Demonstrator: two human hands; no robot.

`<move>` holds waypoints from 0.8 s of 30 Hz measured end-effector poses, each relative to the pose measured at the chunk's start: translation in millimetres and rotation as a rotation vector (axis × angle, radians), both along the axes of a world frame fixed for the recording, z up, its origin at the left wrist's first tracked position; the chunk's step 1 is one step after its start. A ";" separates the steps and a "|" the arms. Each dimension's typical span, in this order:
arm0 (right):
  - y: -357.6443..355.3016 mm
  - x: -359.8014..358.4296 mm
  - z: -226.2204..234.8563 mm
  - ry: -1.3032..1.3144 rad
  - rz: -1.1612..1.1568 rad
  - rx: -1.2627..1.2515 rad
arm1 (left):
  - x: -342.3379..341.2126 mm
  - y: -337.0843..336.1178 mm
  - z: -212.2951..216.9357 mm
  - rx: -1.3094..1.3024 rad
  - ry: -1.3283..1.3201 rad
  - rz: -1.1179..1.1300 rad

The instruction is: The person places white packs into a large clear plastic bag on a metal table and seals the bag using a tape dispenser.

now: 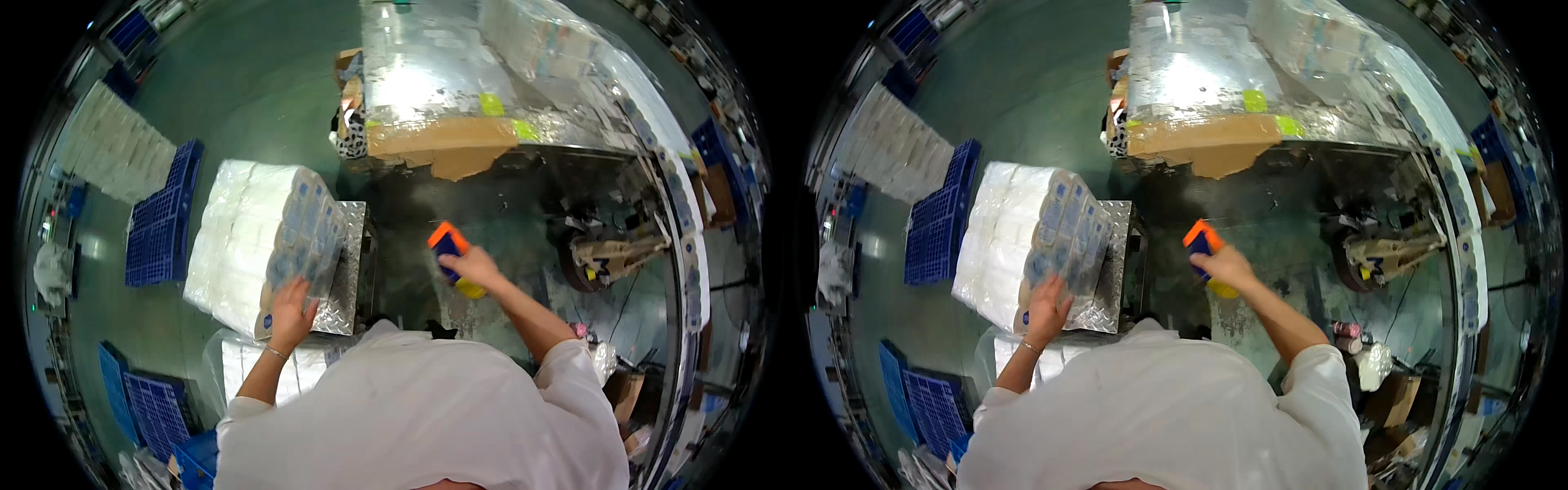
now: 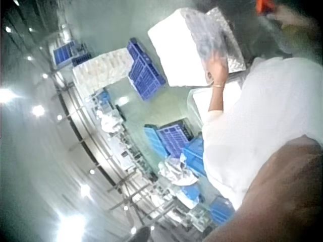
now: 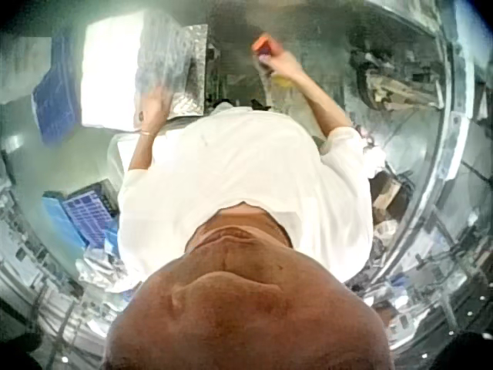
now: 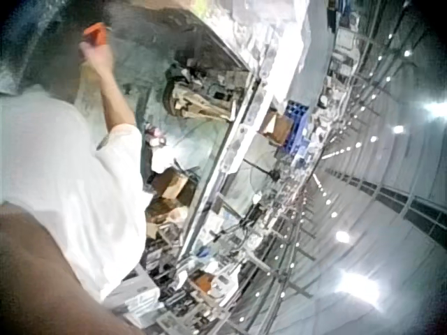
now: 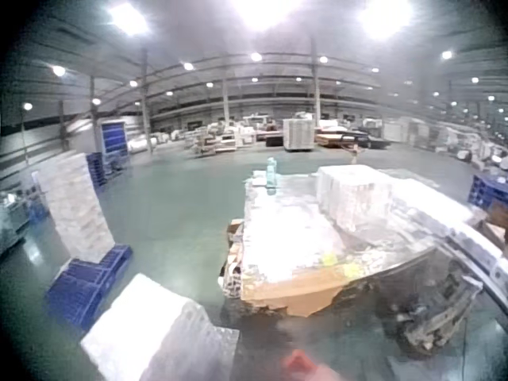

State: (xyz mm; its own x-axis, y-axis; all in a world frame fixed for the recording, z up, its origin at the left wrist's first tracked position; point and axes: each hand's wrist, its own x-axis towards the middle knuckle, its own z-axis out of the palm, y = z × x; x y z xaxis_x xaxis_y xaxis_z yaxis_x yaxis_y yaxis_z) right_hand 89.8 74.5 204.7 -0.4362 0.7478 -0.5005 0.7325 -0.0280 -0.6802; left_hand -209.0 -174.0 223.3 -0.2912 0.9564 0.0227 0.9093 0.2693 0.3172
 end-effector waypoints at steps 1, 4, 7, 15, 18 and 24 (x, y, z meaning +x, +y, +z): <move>19.5 5.4 -9.6 0.151 -0.074 0.090 | -1.4 9.7 -1.0 0.205 -0.126 0.053; 86.5 -8.2 -3.6 0.224 -0.049 0.254 | -27.5 36.6 36.2 0.492 0.161 0.164; 149.5 -65.4 19.3 -0.140 0.081 0.505 | -116.3 12.9 42.3 0.596 0.309 0.526; 288.3 -177.7 -17.2 -0.247 0.149 0.843 | -133.3 -173.7 -102.9 1.058 -1.097 1.464; 277.8 -209.0 -17.6 -0.062 0.272 1.176 | -76.4 -142.1 -121.0 1.035 -1.624 1.300; 118.1 -295.2 -92.1 0.502 0.302 -0.368 | -69.9 -29.3 -17.0 1.287 -1.670 1.169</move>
